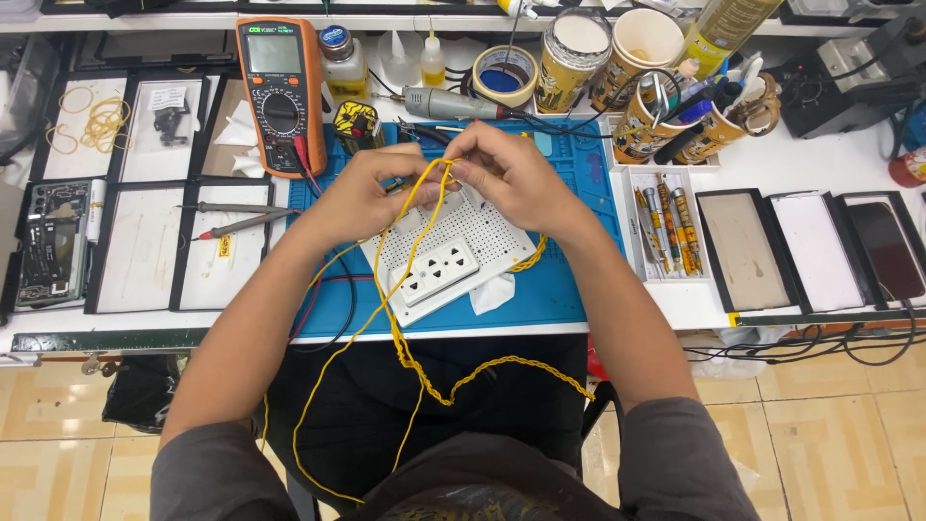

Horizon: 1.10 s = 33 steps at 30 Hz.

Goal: The person braids three yellow cords together by hand over a workbench. They repeatedly interlace the strands and pull them tight to form a continuous braid.

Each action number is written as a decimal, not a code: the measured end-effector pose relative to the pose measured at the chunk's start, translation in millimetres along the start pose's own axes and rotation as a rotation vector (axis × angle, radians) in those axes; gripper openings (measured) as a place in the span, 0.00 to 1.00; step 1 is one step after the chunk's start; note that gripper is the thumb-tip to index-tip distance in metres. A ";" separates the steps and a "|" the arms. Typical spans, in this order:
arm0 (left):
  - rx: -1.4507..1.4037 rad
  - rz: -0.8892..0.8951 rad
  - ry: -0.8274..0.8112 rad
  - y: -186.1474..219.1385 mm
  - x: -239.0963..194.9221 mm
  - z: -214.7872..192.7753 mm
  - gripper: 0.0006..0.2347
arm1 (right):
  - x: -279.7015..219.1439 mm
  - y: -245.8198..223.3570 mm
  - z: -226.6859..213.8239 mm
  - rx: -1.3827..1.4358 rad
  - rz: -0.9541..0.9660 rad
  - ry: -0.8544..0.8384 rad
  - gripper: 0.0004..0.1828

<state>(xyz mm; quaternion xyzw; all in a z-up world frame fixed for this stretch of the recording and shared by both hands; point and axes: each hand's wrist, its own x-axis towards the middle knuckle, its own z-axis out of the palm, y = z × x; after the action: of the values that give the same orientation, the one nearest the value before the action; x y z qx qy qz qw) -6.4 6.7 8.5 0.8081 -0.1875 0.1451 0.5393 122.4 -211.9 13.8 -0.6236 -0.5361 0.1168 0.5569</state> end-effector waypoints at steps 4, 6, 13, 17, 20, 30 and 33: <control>0.111 0.007 0.062 43.0 3.2 -19.7 0.11 | 0.5 3.2 -3.0 -0.017 -0.010 0.003 0.05; 0.416 0.058 0.340 56.5 -6.1 -30.8 0.08 | 1.7 -5.6 -6.2 -0.150 0.064 -0.089 0.07; -0.228 0.384 -0.099 214.4 -65.2 19.4 0.09 | 0.8 -11.8 -4.6 -0.129 0.114 -0.148 0.06; -0.207 0.405 -0.116 219.2 -61.6 25.7 0.10 | 2.3 -9.4 -3.7 -0.123 0.082 -0.139 0.05; -0.188 0.445 -0.154 219.0 -56.5 27.7 0.12 | 4.7 -5.1 -6.3 -0.137 0.081 -0.117 0.05; -0.148 0.542 -0.324 222.7 -55.9 32.0 0.18 | 3.9 -8.0 -6.9 -0.104 0.102 -0.124 0.05; -0.135 0.566 -0.361 223.4 -55.1 33.6 0.20 | 3.6 -8.4 -7.3 -0.095 0.095 -0.133 0.05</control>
<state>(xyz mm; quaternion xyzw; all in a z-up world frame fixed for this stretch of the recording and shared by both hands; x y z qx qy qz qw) -156.9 -94.0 154.3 0.6989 -0.5062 0.1308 0.4880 124.7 -214.8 25.0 -0.6649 -0.5465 0.1586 0.4838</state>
